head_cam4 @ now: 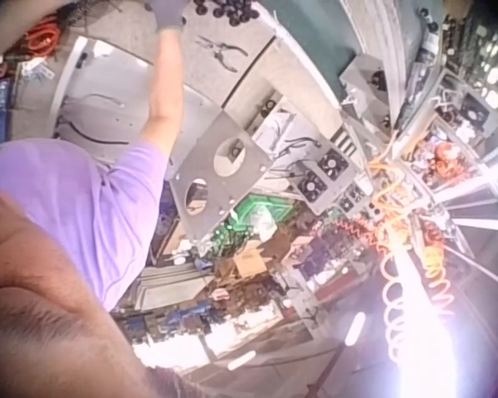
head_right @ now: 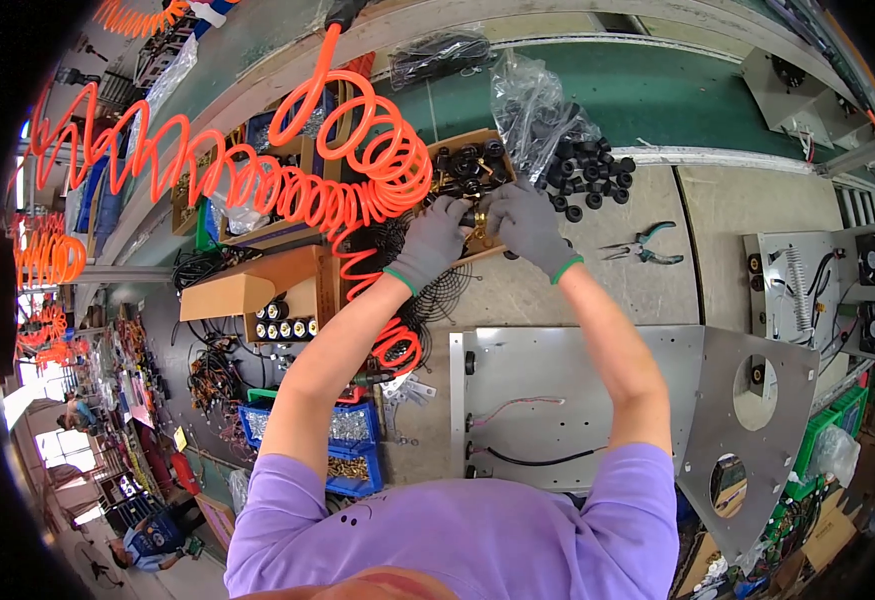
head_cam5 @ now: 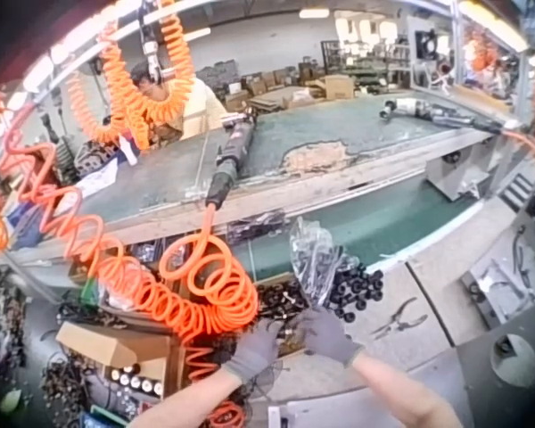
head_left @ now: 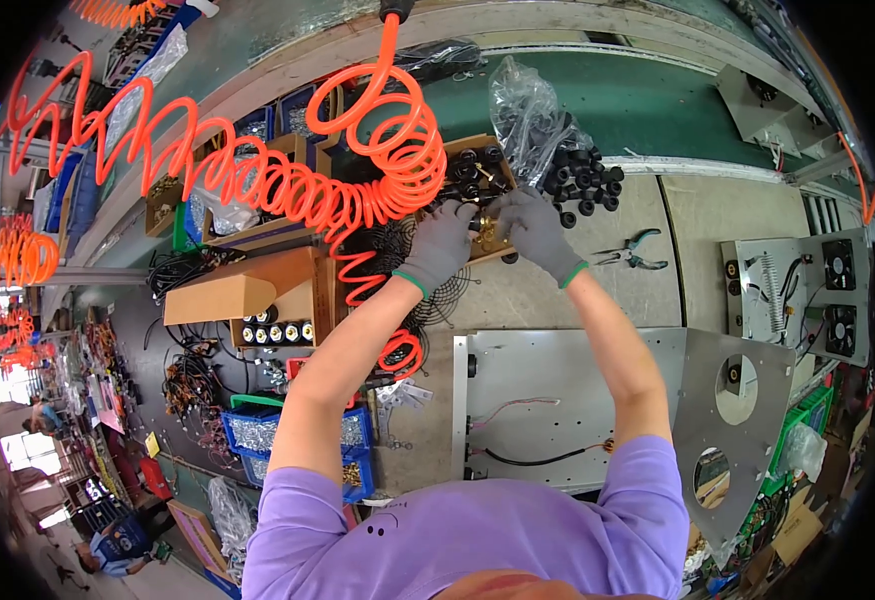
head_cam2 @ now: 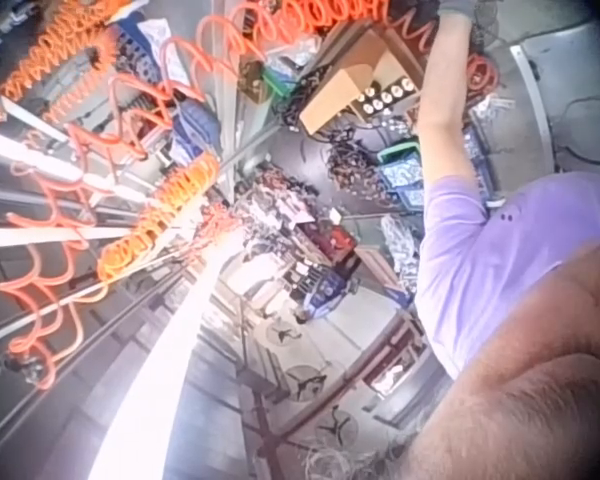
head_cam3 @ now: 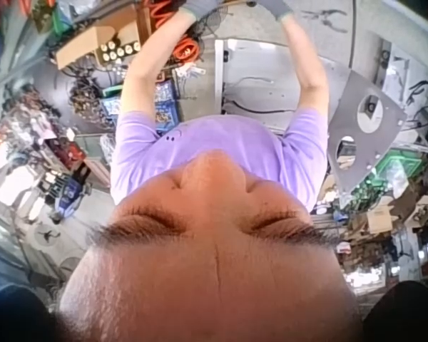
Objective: Installing components and securing them with a wrench into a metal electronics enclosure on an assembly line.
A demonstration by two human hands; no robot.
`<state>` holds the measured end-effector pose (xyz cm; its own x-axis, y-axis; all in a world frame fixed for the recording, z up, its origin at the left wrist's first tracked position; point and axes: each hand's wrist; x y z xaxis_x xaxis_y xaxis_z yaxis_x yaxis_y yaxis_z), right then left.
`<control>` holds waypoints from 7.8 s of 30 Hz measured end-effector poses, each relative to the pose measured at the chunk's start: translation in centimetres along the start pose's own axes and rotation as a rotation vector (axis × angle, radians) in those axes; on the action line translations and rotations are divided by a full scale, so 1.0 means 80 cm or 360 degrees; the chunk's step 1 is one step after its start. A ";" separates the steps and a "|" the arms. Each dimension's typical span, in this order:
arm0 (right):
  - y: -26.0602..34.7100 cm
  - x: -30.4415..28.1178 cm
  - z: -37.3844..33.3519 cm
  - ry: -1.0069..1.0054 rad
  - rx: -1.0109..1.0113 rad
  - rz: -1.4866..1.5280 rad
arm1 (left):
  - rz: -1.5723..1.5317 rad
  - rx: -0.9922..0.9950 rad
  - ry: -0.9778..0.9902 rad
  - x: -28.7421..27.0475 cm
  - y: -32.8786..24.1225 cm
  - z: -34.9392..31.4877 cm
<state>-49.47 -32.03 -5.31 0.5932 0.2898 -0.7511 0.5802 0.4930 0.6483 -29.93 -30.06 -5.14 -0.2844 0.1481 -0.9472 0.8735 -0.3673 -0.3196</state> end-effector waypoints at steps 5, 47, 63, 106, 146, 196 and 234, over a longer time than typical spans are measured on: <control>0.013 0.013 0.001 -0.0170 0.0160 -0.0053 | 0.0147 -0.0114 0.0083 0.014 0.001 -0.005; 0.022 -0.006 0.009 0.0273 0.0489 -0.0273 | 0.0192 -0.0073 0.0109 0.004 0.003 -0.012; 0.003 0.006 0.027 -0.0126 0.0475 -0.0366 | 0.0073 -0.0098 0.0242 -0.019 -0.024 -0.043; 0.050 -0.010 -0.005 -0.0317 0.0251 -0.0429 | -0.0390 -0.0318 -0.0068 -0.025 -0.009 -0.021; 0.034 -0.005 0.012 0.0103 0.0412 -0.0198 | -0.0251 -0.0121 -0.0244 -0.007 0.004 -0.012; 0.005 0.001 0.049 0.0349 0.0641 -0.0518 | -0.0160 -0.0320 0.0048 0.010 -0.013 -0.016; 0.003 0.030 0.034 -0.0103 0.0569 0.0839 | -0.0725 -0.0245 -0.0159 0.017 0.016 -0.003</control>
<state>-46.40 -33.44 -6.65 0.8757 0.3630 -0.3185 0.3453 -0.0096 0.9385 -29.10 -30.14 -6.83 -0.6811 0.1705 -0.7120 0.6976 -0.1442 -0.7018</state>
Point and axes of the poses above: each hand's wrist, its own z-axis towards the middle knuckle, its own x-axis out of the palm, y = z × x, and after that the axes turned 7 degrees about y, right-handed
